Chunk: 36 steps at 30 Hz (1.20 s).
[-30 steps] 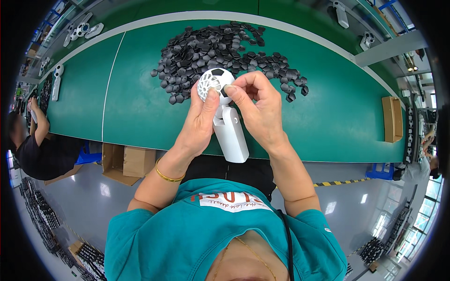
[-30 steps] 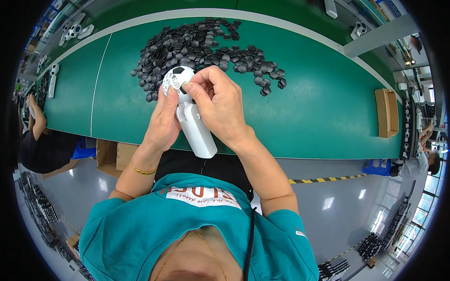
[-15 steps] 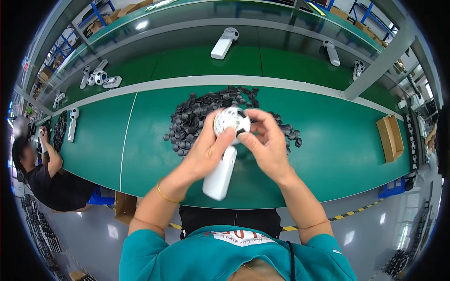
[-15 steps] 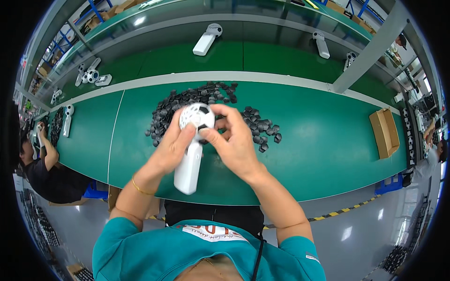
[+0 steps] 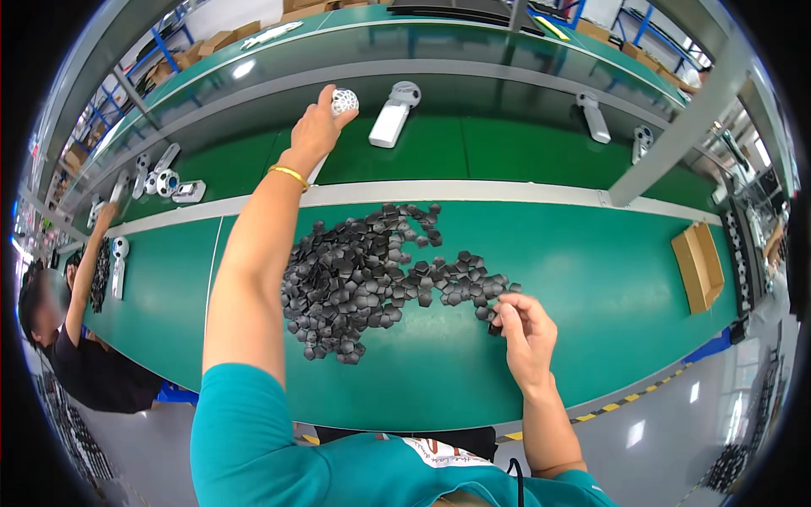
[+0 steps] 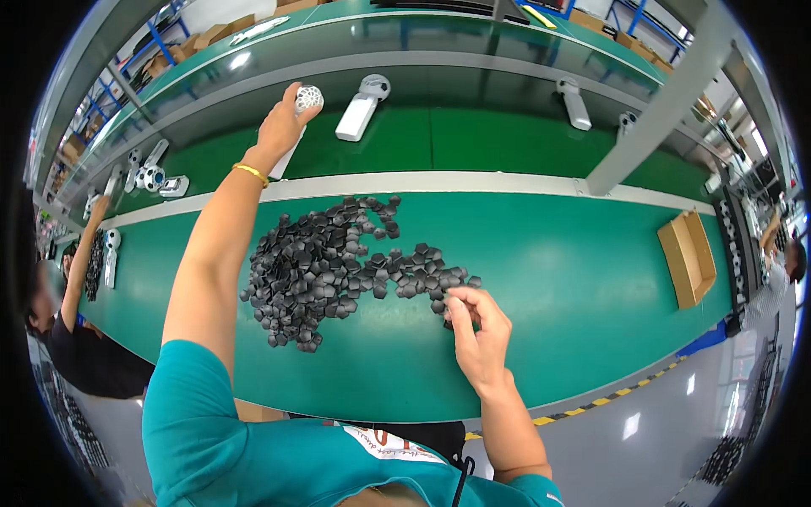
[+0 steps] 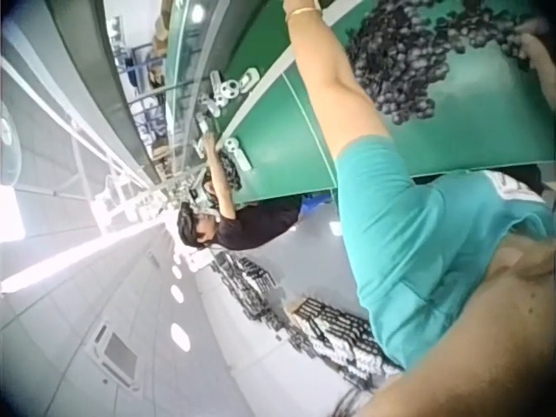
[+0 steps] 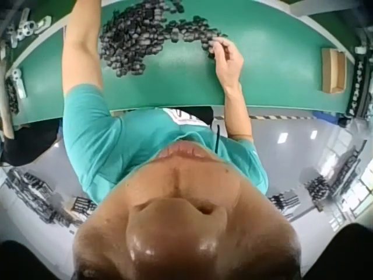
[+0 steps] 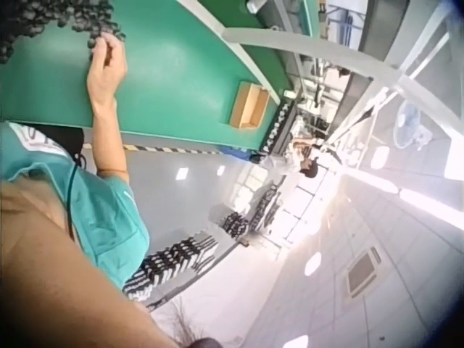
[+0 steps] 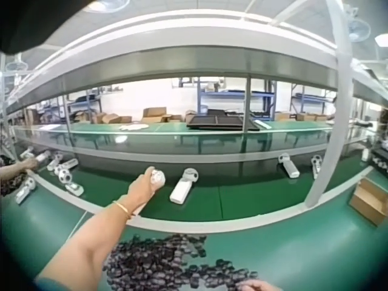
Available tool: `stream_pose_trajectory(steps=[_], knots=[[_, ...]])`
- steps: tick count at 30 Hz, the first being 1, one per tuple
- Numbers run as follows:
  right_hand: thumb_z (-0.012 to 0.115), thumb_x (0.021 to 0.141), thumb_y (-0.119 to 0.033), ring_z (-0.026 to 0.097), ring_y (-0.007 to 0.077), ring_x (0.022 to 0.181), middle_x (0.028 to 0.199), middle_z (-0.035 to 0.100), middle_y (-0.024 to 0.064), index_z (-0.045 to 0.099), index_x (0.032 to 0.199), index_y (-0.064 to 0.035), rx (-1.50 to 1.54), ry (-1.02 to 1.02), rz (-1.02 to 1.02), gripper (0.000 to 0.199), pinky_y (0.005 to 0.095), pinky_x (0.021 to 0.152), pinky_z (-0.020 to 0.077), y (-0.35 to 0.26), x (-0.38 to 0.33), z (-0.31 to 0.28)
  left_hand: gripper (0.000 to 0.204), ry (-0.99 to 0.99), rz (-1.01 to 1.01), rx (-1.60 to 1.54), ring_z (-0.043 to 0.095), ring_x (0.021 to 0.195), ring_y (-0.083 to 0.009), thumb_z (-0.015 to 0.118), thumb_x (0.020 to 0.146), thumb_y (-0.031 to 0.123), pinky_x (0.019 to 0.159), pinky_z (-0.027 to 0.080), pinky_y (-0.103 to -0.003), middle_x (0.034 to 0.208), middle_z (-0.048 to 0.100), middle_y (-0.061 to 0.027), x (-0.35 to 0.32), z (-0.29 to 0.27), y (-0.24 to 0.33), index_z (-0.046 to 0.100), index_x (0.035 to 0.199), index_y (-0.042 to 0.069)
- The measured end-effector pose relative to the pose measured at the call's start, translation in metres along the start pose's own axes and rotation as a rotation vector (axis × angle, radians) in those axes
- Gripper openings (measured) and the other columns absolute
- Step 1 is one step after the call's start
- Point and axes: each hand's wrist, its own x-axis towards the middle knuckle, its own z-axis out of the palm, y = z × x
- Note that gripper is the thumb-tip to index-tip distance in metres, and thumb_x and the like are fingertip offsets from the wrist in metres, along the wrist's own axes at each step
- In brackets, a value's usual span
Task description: Assemble a toy ball by inserting black components into a white sphere cage.
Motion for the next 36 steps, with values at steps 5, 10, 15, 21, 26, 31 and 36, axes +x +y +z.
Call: stream_pose_trajectory(steps=[5,10,15,21,26,31,36], knots=[[0.055,0.092,-0.004,0.058,0.0088,0.069,0.087,0.063,0.0062,0.061,0.100,0.0022,-0.174,-0.044,-0.107,0.011,0.0194,0.058,0.0439,0.003,-0.002,-0.008,0.060,0.065,0.106,-0.056,0.055,0.107,-0.0372,0.060,0.087,0.033,0.088,0.047,-0.045,0.117,0.057,-0.0207,0.004,0.028,-0.006,0.036,0.138,0.011],[0.056,0.090,0.001,0.058,0.0097,0.064,0.081,0.063,0.0076,0.061,0.096,0.0038,-0.220,0.012,-0.073,0.009,0.0213,0.057,0.0457,0.002,-0.004,-0.007,0.052,0.300,0.209,-0.103,0.056,0.104,-0.0383,0.063,0.084,0.034,0.085,0.047,-0.047,0.110,0.058,-0.0218,0.006,0.035,-0.039,0.047,0.128,0.011],[0.056,0.092,-0.004,0.056,0.0081,0.064,0.080,0.063,0.0059,0.061,0.099,0.0022,-0.239,0.038,-0.045,0.010,0.0194,0.055,0.0426,0.000,-0.004,-0.005,0.050,0.412,-0.151,0.489,0.043,0.123,-0.0346,0.064,0.084,0.042,0.093,0.040,-0.055,0.132,0.048,-0.0154,-0.031,-0.021,-0.135,0.052,0.128,0.020],[0.054,0.095,-0.010,0.054,0.0061,0.064,0.080,0.061,0.0034,0.061,0.102,0.0009,-0.278,0.090,-0.055,0.014,0.0178,0.056,0.0403,0.004,-0.001,0.003,0.052,0.120,-0.517,0.748,0.030,0.134,-0.0331,0.063,0.083,0.047,0.099,0.034,-0.057,0.143,0.033,-0.0154,-0.077,-0.083,-0.191,0.052,0.129,0.027],[0.054,0.095,-0.010,0.053,0.0057,0.064,0.079,0.061,0.0027,0.061,0.103,0.0006,-0.306,0.111,-0.079,0.015,0.0178,0.056,0.0401,0.003,-0.001,0.012,0.044,0.033,-0.456,0.481,0.035,0.128,-0.0354,0.066,0.082,0.040,0.096,0.041,-0.050,0.134,0.043,-0.0136,-0.076,-0.071,-0.223,0.059,0.119,0.018],[0.054,0.095,-0.010,0.053,0.0056,0.064,0.079,0.060,0.0026,0.061,0.103,0.0003,-0.340,0.140,-0.110,0.015,0.0180,0.055,0.0400,-0.007,-0.008,0.026,0.032,0.230,-0.317,0.512,0.045,0.118,-0.0361,0.067,0.082,0.025,0.088,0.050,-0.043,0.119,0.053,-0.0138,-0.066,-0.055,-0.262,0.063,0.110,0.009],[0.055,0.095,-0.009,0.053,0.0061,0.064,0.080,0.061,0.0029,0.061,0.103,-0.0002,-0.311,0.157,-0.128,0.014,0.0182,0.055,0.0403,-0.019,-0.015,0.036,0.021,0.355,-0.350,0.059,0.060,0.098,-0.0367,0.057,0.085,0.010,0.083,0.053,-0.045,0.117,0.057,-0.0159,-0.075,-0.091,-0.247,0.063,0.104,0.002]])
